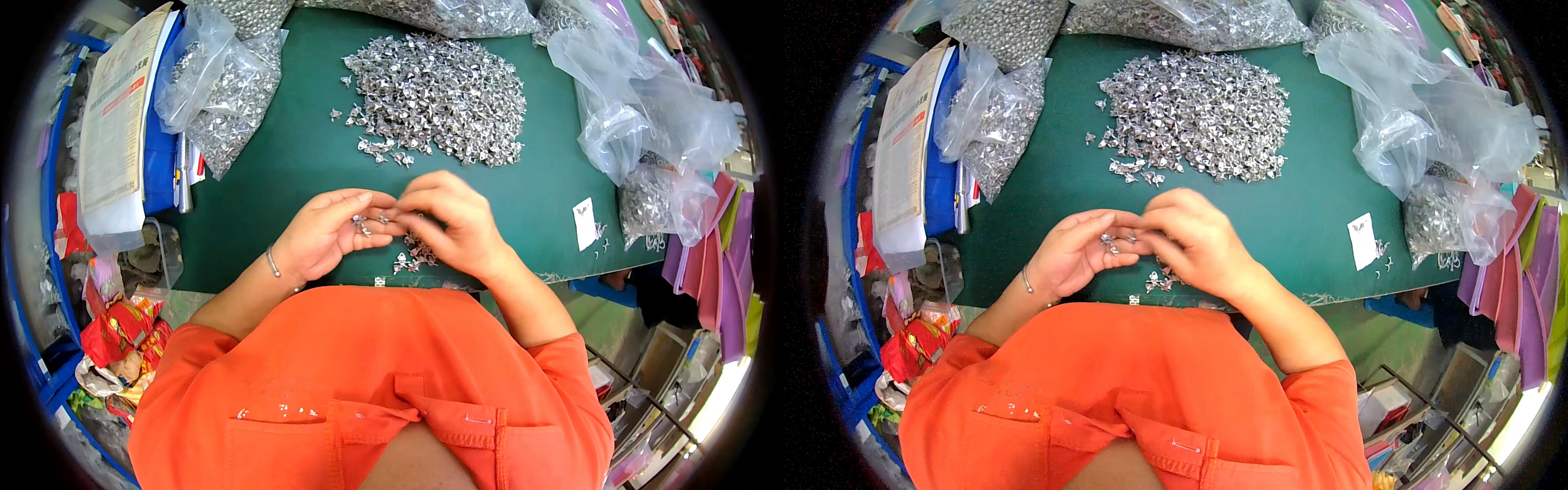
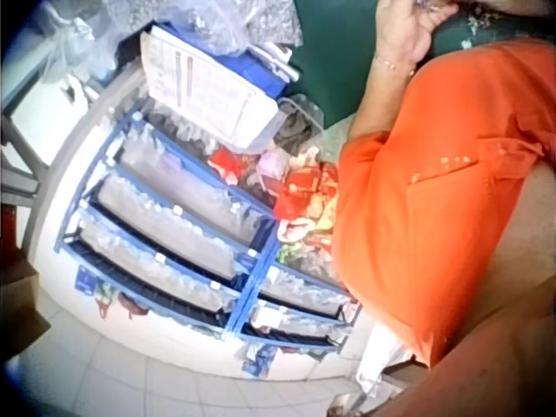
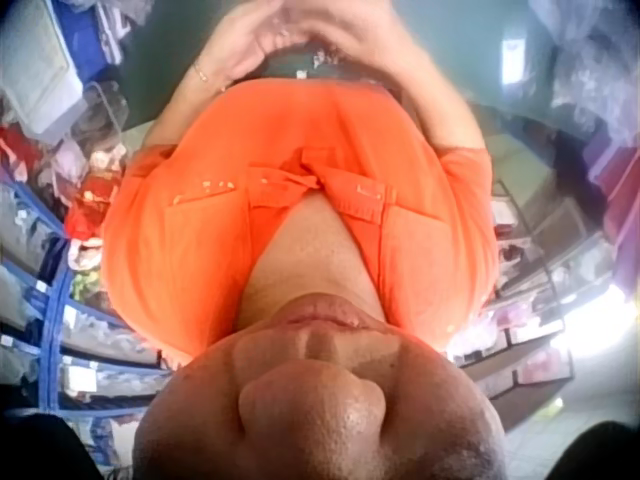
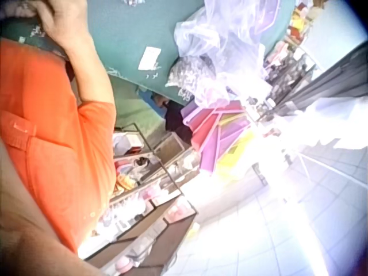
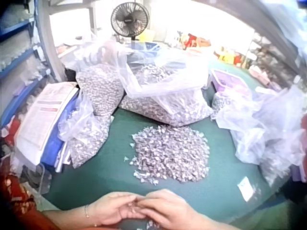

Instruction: The person sorts small silver metal fasteners on a green table, picking them up one by one and placing them into a separate pile. The hands repeatedly reach into a large pile, select individual pieces, and move them to a smaller pile on the right.

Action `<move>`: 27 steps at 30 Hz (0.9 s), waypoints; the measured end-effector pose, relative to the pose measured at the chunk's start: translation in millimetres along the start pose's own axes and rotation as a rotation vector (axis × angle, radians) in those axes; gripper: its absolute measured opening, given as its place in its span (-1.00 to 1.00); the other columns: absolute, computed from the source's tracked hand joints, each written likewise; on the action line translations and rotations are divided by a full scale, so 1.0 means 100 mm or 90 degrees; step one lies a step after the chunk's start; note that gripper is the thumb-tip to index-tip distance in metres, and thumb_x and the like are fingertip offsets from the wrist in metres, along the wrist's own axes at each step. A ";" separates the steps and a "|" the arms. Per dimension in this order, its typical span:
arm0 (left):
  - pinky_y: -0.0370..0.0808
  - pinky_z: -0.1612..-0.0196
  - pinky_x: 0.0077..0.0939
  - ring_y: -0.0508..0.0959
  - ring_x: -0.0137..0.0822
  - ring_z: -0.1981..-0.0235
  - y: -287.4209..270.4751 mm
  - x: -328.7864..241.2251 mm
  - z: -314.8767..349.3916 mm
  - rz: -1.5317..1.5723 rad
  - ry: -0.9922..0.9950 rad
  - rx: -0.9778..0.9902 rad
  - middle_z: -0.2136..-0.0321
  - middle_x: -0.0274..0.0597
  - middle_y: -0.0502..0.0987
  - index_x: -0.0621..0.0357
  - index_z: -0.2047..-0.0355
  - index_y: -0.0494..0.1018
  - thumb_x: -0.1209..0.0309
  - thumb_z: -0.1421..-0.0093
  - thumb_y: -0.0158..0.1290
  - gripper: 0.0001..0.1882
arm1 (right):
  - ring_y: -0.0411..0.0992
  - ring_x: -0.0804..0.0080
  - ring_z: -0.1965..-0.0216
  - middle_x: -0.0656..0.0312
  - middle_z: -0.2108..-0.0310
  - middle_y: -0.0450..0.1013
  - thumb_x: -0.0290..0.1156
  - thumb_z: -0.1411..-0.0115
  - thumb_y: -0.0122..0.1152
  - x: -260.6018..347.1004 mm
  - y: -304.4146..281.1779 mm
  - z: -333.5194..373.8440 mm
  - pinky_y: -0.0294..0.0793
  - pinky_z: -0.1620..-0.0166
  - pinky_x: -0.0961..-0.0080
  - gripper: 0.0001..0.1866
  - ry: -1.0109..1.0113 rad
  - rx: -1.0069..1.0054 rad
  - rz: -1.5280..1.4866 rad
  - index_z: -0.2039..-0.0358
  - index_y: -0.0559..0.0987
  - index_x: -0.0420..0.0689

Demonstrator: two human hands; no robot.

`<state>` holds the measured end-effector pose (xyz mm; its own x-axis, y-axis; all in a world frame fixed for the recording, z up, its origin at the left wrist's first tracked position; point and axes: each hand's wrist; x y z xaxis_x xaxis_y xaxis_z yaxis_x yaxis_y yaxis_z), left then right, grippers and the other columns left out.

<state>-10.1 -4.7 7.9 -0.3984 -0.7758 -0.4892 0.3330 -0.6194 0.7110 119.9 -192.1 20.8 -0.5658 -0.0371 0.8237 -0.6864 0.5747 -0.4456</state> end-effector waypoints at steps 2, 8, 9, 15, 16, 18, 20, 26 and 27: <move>0.67 0.03 -0.38 0.66 -0.13 0.06 -0.08 0.07 -0.03 0.095 0.007 0.062 0.04 0.12 0.58 0.42 -0.05 0.45 0.33 -0.51 -0.17 -0.62 | 0.50 0.12 0.17 0.13 0.17 0.51 -0.58 -0.06 0.36 0.05 0.08 -0.15 0.53 0.13 0.27 -0.79 -0.046 0.039 -0.008 0.25 0.61 -0.21; 0.63 0.31 -0.48 0.64 -0.28 0.29 -0.11 0.01 0.02 0.042 -0.002 0.003 0.24 0.01 0.62 0.40 0.04 0.49 0.31 -0.51 -0.18 -0.63 | 0.46 0.03 0.02 0.09 0.12 0.53 -0.75 0.09 0.17 -0.23 -0.05 -0.22 0.50 -0.04 0.22 -0.59 -0.070 0.138 0.181 0.16 0.60 -0.23; 0.63 0.32 -0.48 0.64 -0.29 0.30 -0.12 0.03 0.02 0.041 0.002 0.006 0.24 0.02 0.62 0.40 0.04 0.49 0.31 -0.51 -0.18 -0.63 | 0.47 0.03 0.02 0.08 0.12 0.53 -0.78 0.07 0.14 -0.21 -0.11 -0.17 0.50 -0.04 0.22 -0.59 -0.036 0.098 0.151 0.16 0.60 -0.22; 0.63 0.37 -0.50 0.62 -0.33 0.34 -0.04 0.06 -0.02 0.006 0.037 -0.025 0.25 -0.01 0.61 0.38 0.04 0.48 0.32 -0.51 -0.18 -0.65 | 0.58 0.10 0.23 0.03 0.25 0.57 -0.75 -0.17 0.14 -0.19 -0.29 -0.04 0.58 0.15 0.33 -0.76 0.101 -0.125 0.155 0.17 0.61 -0.22; 0.63 0.37 -0.51 0.62 -0.33 0.35 -0.03 0.08 -0.02 -0.001 0.045 -0.037 0.25 -0.01 0.60 0.38 0.04 0.48 0.33 -0.51 -0.18 -0.66 | 0.56 0.10 0.22 0.05 0.27 0.57 -0.70 -0.16 0.22 -0.19 -0.24 -0.03 0.57 0.14 0.31 -0.80 0.098 -0.107 0.150 0.20 0.61 -0.23; 0.63 0.38 -0.51 0.62 -0.33 0.35 -0.04 0.10 -0.02 0.002 0.055 -0.026 0.25 -0.02 0.60 0.38 0.03 0.47 0.33 -0.51 -0.18 -0.66 | 0.54 0.10 0.21 0.09 0.27 0.57 -0.66 -0.13 0.28 -0.17 -0.13 -0.02 0.55 0.15 0.29 -0.83 0.060 -0.076 0.179 0.24 0.61 -0.21; 0.63 0.38 -0.51 0.62 -0.33 0.35 -0.05 0.11 -0.02 0.009 0.065 -0.020 0.25 -0.02 0.60 0.38 0.03 0.47 0.34 -0.51 -0.18 -0.66 | 0.51 0.10 0.22 0.12 0.27 0.57 -0.63 -0.09 0.32 -0.22 -0.12 -0.02 0.53 0.17 0.27 -0.82 0.006 -0.030 0.208 0.26 0.60 -0.19; 0.62 0.37 -0.51 0.62 -0.34 0.34 -0.07 0.14 -0.03 0.015 0.099 -0.013 0.25 -0.02 0.60 0.38 0.03 0.47 0.35 -0.50 -0.17 -0.67 | 0.52 0.08 0.20 0.15 0.20 0.55 -0.66 -0.07 0.31 -0.13 -0.19 0.10 0.54 0.18 0.28 -0.83 0.088 0.014 0.147 0.29 0.61 -0.20; 0.62 0.37 -0.51 0.62 -0.34 0.33 -0.06 0.14 -0.02 0.012 0.102 -0.012 0.24 -0.02 0.60 0.38 0.02 0.47 0.35 -0.50 -0.17 -0.68 | 0.52 0.08 0.20 0.14 0.21 0.55 -0.66 -0.08 0.30 -0.15 -0.21 0.10 0.55 0.17 0.28 -0.83 0.064 -0.006 0.187 0.29 0.61 -0.20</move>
<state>-15.8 -12.5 -4.4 -0.2508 -0.7956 -0.5515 0.3561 -0.6056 0.7117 137.8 -211.9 14.5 -0.6911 0.2133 0.6906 -0.4948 0.5568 -0.6672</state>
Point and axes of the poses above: each hand's wrist, its own z-axis away from the middle knuckle, its own y-axis out of the palm, x = y × z
